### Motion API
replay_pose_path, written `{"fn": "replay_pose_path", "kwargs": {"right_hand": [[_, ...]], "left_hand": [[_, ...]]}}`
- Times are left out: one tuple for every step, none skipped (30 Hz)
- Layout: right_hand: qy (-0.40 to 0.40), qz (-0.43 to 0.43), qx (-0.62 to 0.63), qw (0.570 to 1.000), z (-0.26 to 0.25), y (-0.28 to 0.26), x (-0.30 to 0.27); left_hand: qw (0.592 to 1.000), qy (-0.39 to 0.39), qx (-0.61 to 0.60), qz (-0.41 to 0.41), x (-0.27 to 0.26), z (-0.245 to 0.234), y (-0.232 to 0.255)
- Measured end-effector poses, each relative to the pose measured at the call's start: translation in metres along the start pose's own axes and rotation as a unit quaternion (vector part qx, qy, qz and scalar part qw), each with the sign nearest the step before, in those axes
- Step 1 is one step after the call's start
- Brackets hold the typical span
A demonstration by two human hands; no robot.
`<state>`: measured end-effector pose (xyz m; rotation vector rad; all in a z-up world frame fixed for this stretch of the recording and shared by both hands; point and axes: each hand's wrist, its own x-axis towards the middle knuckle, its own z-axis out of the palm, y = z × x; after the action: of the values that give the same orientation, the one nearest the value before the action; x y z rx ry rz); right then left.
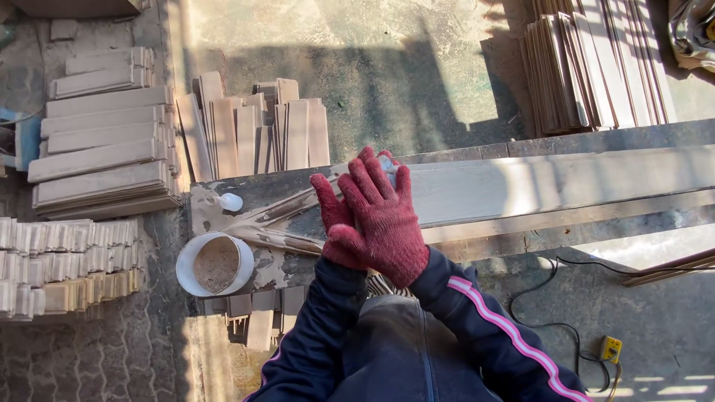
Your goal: Sanding a long wood plank manually with sandpaper and subsequently with an angle grinder fitted with a sanding disc.
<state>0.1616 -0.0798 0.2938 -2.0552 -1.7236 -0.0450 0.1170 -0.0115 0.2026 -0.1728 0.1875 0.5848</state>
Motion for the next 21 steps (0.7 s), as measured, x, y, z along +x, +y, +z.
{"fn": "replay_pose_path", "kwargs": {"right_hand": [[0.003, 0.003, -0.001, 1.0, -0.004, -0.007, -0.01], [-0.013, 0.006, 0.009, 1.0, -0.008, -0.014, -0.022], [-0.029, 0.009, 0.019, 0.999, -0.011, -0.02, -0.035], [-0.037, 0.006, 0.019, 0.999, -0.006, -0.015, -0.033], [-0.033, -0.002, -0.003, 0.999, -0.001, -0.01, -0.032], [-0.023, -0.006, -0.024, 0.999, 0.006, -0.008, -0.029], [-0.023, -0.006, -0.021, 0.999, 0.007, -0.005, -0.022], [-0.011, -0.006, -0.011, 1.0, 0.008, -0.002, -0.012], [0.001, -0.006, -0.001, 1.0, 0.009, 0.001, -0.003], [0.005, -0.003, -0.002, 1.0, 0.003, -0.003, -0.012], [-0.009, 0.0, -0.005, 1.0, -0.002, -0.009, -0.02], [-0.027, -0.002, -0.011, 1.0, -0.008, -0.012, -0.029], [-0.028, -0.004, -0.014, 1.0, -0.007, -0.013, -0.039], [-0.029, -0.001, 0.008, 1.0, -0.006, -0.014, -0.052], [-0.03, 0.003, 0.03, 0.999, -0.006, -0.016, -0.065], [-0.032, -0.001, 0.032, 0.999, -0.002, -0.016, -0.068], [-0.028, -0.001, 0.029, 0.999, 0.001, -0.016, -0.071], [-0.018, 0.002, 0.024, 1.0, 0.004, -0.016, -0.073], [-0.015, 0.0, 0.025, 1.0, 0.005, -0.015, -0.062], [-0.009, -0.004, 0.022, 1.0, 0.006, -0.015, -0.055], [-0.002, -0.009, 0.019, 1.0, 0.006, -0.014, -0.047]], "left_hand": [[1.0, -0.001, 0.002, -0.003, -0.006, 0.007, 0.001], [0.999, -0.008, 0.04, -0.011, -0.013, 0.013, 0.0], [0.997, -0.014, 0.077, -0.018, -0.021, 0.018, -0.001], [0.997, -0.011, 0.071, -0.014, -0.018, 0.011, -0.001], [0.998, -0.023, 0.054, -0.014, -0.016, 0.003, -0.001], [0.998, -0.036, 0.044, -0.016, -0.014, -0.003, 0.002], [0.998, -0.034, 0.045, -0.015, -0.015, 0.0, -0.002], [0.999, -0.038, 0.011, 0.004, -0.013, 0.005, -0.006], [0.999, -0.041, -0.024, 0.024, -0.011, 0.01, -0.009], [0.999, -0.042, -0.021, 0.021, -0.015, 0.012, -0.006], [0.999, -0.041, 0.005, -0.005, -0.019, 0.015, -0.002], [0.998, -0.042, 0.024, -0.027, -0.022, 0.016, -0.001], [0.998, -0.044, 0.022, -0.026, -0.02, 0.014, 0.002], [0.998, -0.034, 0.048, -0.034, -0.021, 0.009, 0.004], [0.996, -0.025, 0.074, -0.043, -0.022, 0.005, 0.005], [0.996, -0.024, 0.073, -0.038, -0.021, -0.003, 0.007], [0.997, -0.032, 0.059, -0.04, -0.019, -0.011, 0.008], [0.997, -0.043, 0.049, -0.047, -0.015, -0.016, 0.01], [0.997, -0.045, 0.052, -0.046, -0.017, -0.01, 0.009], [0.997, -0.028, 0.065, -0.038, -0.02, -0.005, 0.005], [0.996, -0.012, 0.077, -0.03, -0.023, 0.0, 0.001]]}}
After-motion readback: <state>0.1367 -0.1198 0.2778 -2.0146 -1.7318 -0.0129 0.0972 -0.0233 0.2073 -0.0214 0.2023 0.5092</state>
